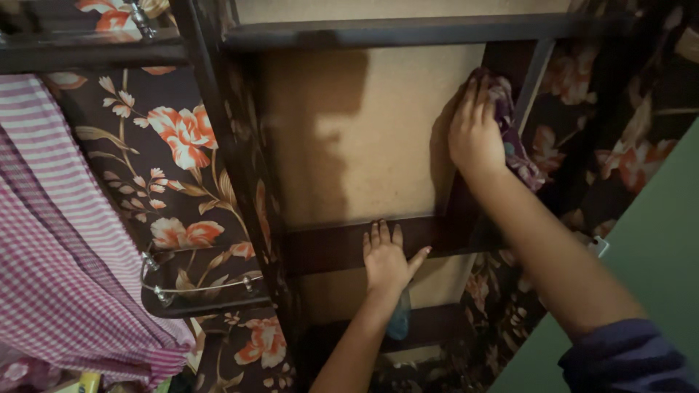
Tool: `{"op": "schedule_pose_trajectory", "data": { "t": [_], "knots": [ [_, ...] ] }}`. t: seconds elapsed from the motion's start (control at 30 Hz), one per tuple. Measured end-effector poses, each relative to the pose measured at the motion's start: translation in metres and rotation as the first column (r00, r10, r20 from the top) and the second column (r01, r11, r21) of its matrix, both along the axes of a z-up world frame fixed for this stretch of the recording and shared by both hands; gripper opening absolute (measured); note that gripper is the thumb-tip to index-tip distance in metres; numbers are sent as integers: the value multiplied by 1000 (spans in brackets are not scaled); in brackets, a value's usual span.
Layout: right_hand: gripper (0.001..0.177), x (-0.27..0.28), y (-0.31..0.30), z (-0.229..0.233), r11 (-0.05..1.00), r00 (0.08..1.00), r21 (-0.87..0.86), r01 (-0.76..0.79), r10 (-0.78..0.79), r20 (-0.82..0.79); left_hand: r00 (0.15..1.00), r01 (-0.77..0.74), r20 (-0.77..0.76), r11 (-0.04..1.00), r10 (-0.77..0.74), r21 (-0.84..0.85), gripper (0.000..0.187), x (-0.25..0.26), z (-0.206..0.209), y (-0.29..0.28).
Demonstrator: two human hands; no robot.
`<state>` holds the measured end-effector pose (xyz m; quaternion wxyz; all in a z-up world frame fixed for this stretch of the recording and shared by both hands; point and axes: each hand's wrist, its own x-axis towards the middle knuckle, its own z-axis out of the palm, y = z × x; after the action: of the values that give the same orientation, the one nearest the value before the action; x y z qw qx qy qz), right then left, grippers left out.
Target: The person sprays a floral-patterned cloth with a blue spray bottle and wipes the interior surfaces of a dark wooden shelving unit. They clean the shelves and side panels methodically, moving the cloth across different areas.
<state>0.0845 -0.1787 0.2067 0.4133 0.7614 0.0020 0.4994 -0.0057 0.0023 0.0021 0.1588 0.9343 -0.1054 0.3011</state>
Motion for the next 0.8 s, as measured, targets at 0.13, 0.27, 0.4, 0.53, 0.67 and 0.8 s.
{"op": "schedule_pose_trajectory", "data": {
  "t": [0.13,0.27,0.4,0.53,0.67,0.8],
  "knots": [
    [60,-5,-1,-20,999,1000,-37,9,-9,5,1000,-10,-6,1000,10,-3,96,1,2,-2],
    [58,-9,1,-41,998,1000,-50,27,-28,-13,998,-29,-60,998,32,48,96,3,2,-2],
    [57,-13,2,-48,998,997,-55,35,-39,-65,999,-20,-31,1000,21,17,95,2,-1,-2],
    [58,-20,4,-48,993,989,-87,83,-93,-112,999,-22,-36,999,23,36,94,2,2,-2],
    [62,-26,6,-53,981,980,-145,127,-147,-137,1000,-12,-28,1000,13,26,95,2,2,-1],
    [62,-29,5,-66,991,985,-115,70,-87,-151,999,15,42,999,-13,-33,97,1,0,-3]
  ]
}}
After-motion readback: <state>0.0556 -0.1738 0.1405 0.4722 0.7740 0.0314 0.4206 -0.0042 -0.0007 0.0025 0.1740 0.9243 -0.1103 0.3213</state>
